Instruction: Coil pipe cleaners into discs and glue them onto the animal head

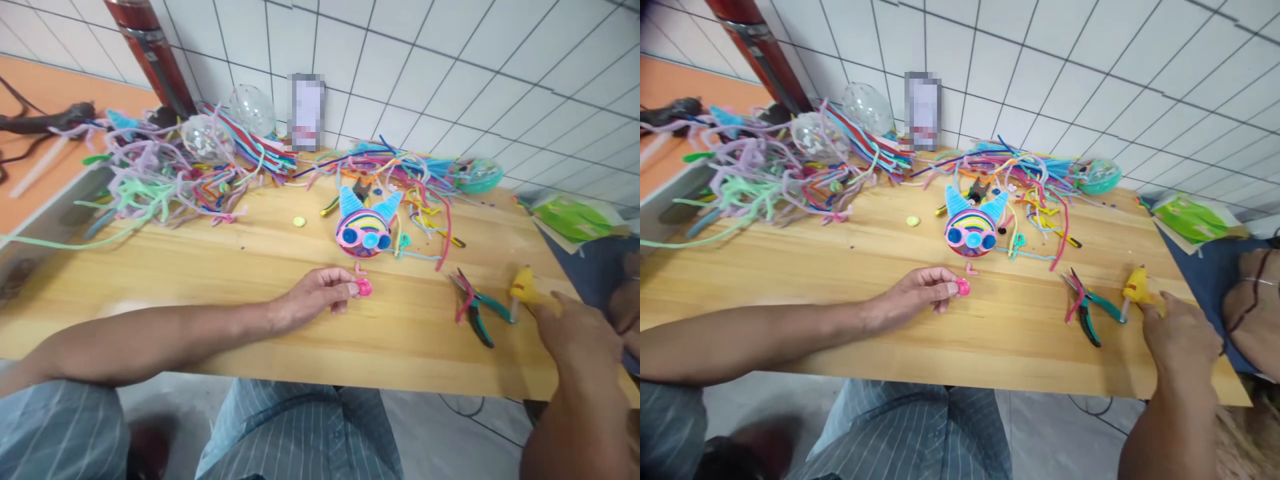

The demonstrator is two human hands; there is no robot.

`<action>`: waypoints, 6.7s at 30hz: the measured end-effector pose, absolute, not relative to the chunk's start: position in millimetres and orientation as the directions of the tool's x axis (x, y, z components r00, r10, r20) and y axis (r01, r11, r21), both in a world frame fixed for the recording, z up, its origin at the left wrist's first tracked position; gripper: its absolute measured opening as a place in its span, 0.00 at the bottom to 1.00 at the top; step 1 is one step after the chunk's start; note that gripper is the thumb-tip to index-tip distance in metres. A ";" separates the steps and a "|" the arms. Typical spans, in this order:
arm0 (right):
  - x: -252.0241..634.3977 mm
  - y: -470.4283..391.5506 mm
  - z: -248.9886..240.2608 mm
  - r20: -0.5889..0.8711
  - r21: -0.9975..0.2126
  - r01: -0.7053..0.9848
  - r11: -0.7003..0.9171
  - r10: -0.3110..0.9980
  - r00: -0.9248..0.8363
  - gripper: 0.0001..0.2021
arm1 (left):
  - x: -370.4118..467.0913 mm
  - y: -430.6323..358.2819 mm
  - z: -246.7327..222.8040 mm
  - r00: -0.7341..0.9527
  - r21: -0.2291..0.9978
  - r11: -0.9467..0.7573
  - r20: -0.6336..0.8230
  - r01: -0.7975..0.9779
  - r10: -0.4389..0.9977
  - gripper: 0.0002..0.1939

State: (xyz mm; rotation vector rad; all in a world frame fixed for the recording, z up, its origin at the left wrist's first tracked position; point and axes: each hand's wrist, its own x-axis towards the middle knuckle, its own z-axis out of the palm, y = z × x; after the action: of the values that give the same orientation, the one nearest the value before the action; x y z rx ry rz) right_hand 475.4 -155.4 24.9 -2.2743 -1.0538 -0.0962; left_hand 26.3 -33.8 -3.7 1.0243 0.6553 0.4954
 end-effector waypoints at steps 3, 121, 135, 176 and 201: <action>395.8 -154.8 27.0 0.331 -0.546 0.724 -0.422 0.685 0.649 0.14 | 25.9 -35.8 1.3 0.731 0.868 0.483 -0.256 -0.113 0.632 0.20; 215.2 -20.6 9.0 0.198 -0.947 0.319 0.040 0.856 0.478 0.30 | 8.4 76.0 -17.7 0.603 0.980 -0.181 0.195 -0.085 0.773 0.08; 213.8 -24.2 8.9 0.190 -0.939 0.344 0.023 0.868 0.458 0.30 | 10.8 71.0 -16.0 0.577 0.992 -0.084 0.122 -0.092 0.808 0.11; 215.0 -27.8 3.5 0.252 -0.922 0.379 0.080 0.868 0.428 0.27 | 11.3 60.4 -19.3 0.533 0.988 -0.040 0.116 -0.151 0.838 0.21; 212.2 -27.9 3.9 0.270 -0.910 0.406 0.083 0.861 0.431 0.28 | 7.8 59.0 -23.4 0.548 0.986 -0.153 0.166 -0.070 0.820 0.12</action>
State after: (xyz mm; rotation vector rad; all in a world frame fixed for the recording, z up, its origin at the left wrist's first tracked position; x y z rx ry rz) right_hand 212.2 -27.9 3.9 -1.5271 -1.1639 0.4923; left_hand 7.8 59.0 -23.4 1.5333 0.6652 0.8866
